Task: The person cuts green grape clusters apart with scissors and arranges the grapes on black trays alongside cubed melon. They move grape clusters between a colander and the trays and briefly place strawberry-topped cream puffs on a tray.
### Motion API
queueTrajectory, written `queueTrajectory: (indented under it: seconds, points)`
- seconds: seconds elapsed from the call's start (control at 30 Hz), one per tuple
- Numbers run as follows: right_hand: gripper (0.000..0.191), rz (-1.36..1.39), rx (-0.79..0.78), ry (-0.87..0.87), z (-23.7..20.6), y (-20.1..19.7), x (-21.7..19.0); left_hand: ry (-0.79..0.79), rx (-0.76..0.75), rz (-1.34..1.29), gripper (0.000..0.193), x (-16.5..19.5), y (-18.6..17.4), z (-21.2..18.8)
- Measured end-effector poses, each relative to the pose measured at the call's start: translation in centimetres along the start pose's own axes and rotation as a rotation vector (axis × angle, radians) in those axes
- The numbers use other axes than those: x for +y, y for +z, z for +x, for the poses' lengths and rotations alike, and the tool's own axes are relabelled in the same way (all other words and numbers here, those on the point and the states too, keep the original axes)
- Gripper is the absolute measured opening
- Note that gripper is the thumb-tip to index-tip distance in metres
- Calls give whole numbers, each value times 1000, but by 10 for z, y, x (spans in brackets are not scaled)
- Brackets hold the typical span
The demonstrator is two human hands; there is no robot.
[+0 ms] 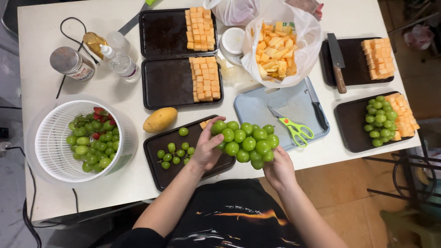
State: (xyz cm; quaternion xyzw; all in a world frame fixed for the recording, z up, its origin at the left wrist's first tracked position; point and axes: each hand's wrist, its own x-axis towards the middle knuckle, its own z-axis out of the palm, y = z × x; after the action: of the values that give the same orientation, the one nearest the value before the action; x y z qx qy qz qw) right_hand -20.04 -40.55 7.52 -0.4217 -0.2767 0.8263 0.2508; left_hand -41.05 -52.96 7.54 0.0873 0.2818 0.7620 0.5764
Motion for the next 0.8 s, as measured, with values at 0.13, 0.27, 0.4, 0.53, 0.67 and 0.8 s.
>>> queueTrajectory:
  seconds: [0.13, 0.27, 0.4, 0.53, 0.67, 0.8]
  points:
    - [31, -8, 12, 73, -3, 9, 14, 18, 3, -2, 66, 10, -19, -9]
    - [32, -43, -42, 47, -4, 17, 23, 6, 9, -23, 66, 17, -32, -15]
    - [33, -47, -19, 35, -4, 20, 31, -12, 32, -58, 65, 21, -39, -20]
    - [29, -53, 17, 20, -2, 19, 38, -19, 24, -78, 63, 22, -43, -23]
    - [22, -104, -8, -97, -3, 24, 34, -34, 13, -202, 54, 22, -43, -25]
    - [19, -318, -15, -234, -9, 47, 12, -35, 65, -297, 51, 20, -39, -26]
